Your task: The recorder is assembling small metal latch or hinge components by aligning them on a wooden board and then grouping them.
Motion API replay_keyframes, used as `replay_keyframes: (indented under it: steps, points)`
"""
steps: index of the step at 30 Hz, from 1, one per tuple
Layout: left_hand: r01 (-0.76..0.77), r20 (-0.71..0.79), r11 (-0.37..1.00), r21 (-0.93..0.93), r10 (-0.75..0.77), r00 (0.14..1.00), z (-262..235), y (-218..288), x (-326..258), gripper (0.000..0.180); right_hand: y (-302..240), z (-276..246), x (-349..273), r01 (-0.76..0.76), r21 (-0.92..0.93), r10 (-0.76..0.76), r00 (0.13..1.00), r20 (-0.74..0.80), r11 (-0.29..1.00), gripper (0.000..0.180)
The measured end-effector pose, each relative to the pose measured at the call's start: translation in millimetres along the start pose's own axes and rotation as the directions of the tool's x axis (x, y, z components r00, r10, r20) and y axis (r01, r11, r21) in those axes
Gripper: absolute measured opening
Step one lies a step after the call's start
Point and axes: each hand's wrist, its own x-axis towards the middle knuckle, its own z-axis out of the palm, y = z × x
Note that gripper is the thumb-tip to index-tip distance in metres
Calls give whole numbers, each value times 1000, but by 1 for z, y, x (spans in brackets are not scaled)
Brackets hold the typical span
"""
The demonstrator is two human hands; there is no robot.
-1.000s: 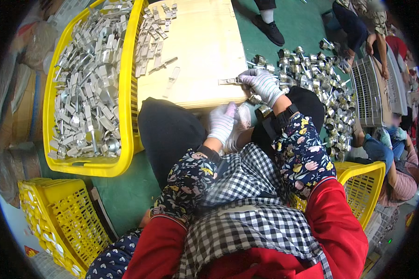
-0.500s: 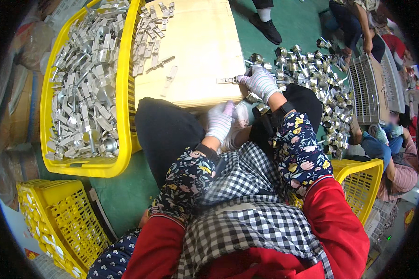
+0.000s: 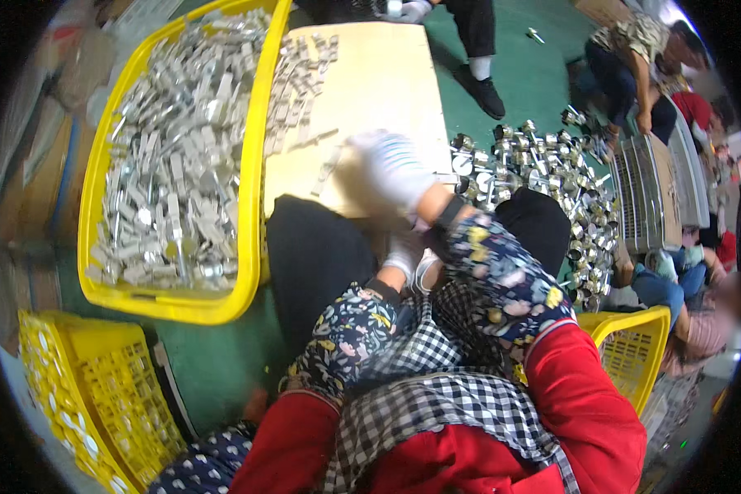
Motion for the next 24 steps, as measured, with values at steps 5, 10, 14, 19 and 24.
replay_keyframes:
  steps: [5, 10, 14, 19, 24]
  points:
    - [-64, -50, 633, 771, 160, 986, 44, 6, 25, 48, -9, 43, 35, 214, -152, -186, 966, 178, 965, 29]
    - [86, -38, -334, 939, 147, 988, 67, -8, 14, 49, -27, 25, 32, 262, -213, -188, 931, 314, 941, 27]
    - [10, 285, -881, -474, -143, 948, -39, 0, -4, 24, 36, -19, -8, 125, 13, -125, 965, 229, 992, 30]
    - [184, 352, -432, -883, -351, 867, -57, -12, -7, 32, 110, -43, -48, -470, 629, 485, 859, 165, 619, 27]
    - [255, 410, -413, -874, -345, 845, -78, -14, -10, 28, 114, -36, -68, -659, 655, 635, 694, 339, 371, 23]
